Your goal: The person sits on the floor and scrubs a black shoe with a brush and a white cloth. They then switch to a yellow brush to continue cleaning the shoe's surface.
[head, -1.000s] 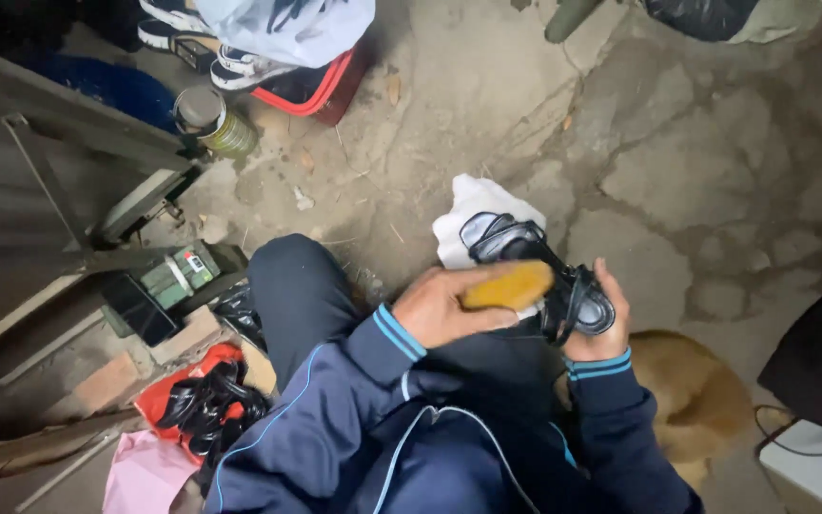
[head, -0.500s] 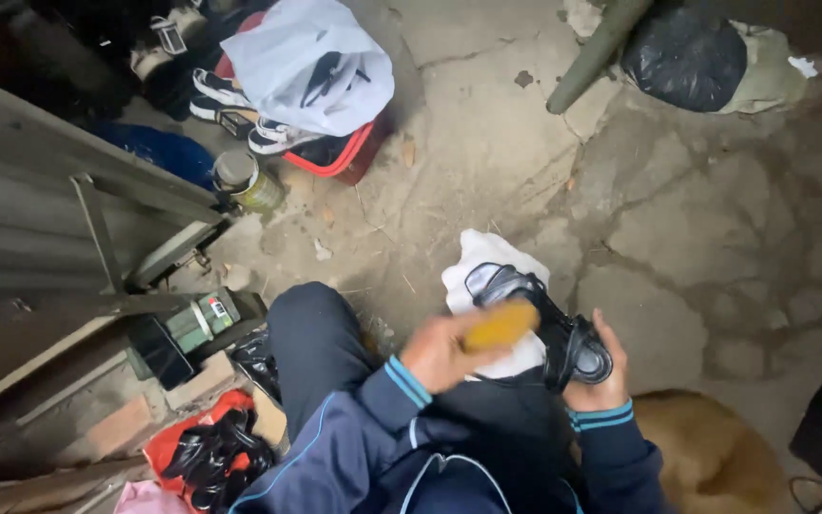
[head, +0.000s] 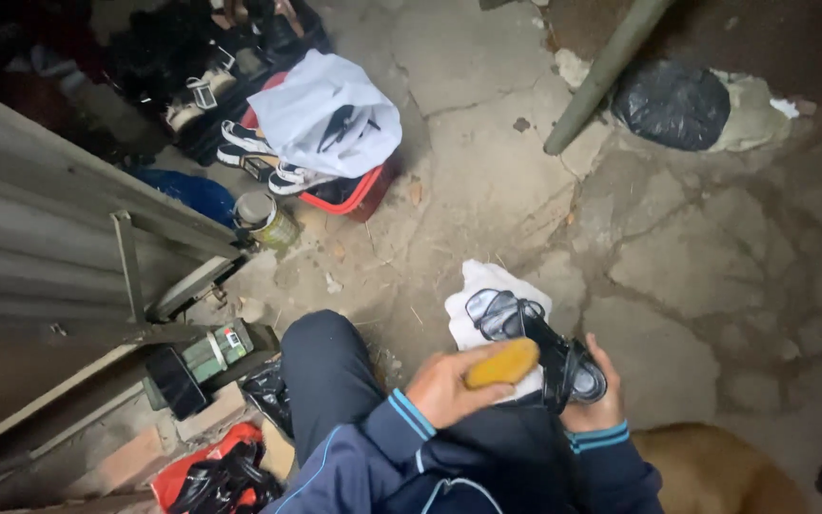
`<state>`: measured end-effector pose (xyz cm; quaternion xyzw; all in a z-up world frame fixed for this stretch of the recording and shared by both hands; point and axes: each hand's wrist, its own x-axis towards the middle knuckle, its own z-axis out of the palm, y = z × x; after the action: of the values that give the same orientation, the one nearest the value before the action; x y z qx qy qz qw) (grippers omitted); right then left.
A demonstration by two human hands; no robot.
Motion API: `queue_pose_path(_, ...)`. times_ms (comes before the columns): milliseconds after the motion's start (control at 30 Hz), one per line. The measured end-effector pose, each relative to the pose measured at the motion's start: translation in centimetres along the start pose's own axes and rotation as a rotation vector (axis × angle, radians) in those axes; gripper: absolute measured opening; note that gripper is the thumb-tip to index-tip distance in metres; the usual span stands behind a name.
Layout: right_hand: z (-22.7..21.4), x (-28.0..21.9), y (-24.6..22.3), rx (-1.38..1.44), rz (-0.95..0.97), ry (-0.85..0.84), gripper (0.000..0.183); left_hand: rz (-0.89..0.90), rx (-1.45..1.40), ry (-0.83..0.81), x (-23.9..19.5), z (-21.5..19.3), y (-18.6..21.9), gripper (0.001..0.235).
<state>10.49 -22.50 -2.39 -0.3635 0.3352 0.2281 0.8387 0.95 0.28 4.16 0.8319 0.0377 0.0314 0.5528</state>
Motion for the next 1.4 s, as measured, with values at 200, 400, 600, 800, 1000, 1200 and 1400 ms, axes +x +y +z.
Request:
queue_pose_path(200, 1.3, -0.8, 0.3, 0.047, 0.008, -0.079, 0.024, -0.241, 0.184, 0.122, 0.6, 0.7, -0.2, 0.063)
queue_pose_path(400, -1.0, 0.0, 1.1, 0.039, 0.064, -0.106, 0.032, -0.134, 0.192, 0.125, -0.7, 1.8, -1.0, 0.055)
queue_pose_path(600, -1.1, 1.0, 1.9, 0.092, 0.007, -0.047, 0.023, -0.069, -0.193, -0.056, -1.0, 2.1, -2.3, 0.058)
queue_pose_path(800, 0.8, 0.3, 2.2, 0.077, -0.005, -0.091, 0.027, -0.157, -0.294, -0.137, -0.5, 0.5, 1.2, 0.062)
queue_pose_path(1000, -6.9, 5.9, 5.5, -0.378, -0.604, -0.171, 0.071, -0.129, -0.279, -0.139, -1.3, 0.9, 1.7, 0.055)
queue_pose_path(1200, -6.3, 3.1, 4.1, -1.337, -1.112, -0.022, 0.087, -0.228, -0.162, 0.065, -1.3, 1.1, -1.9, 0.056)
queue_pose_path(1400, 0.5, -1.3, 3.4, -0.903, -0.805, 0.001, 0.056, -0.362, -0.032, 0.132, -0.9, 0.6, -3.2, 0.057)
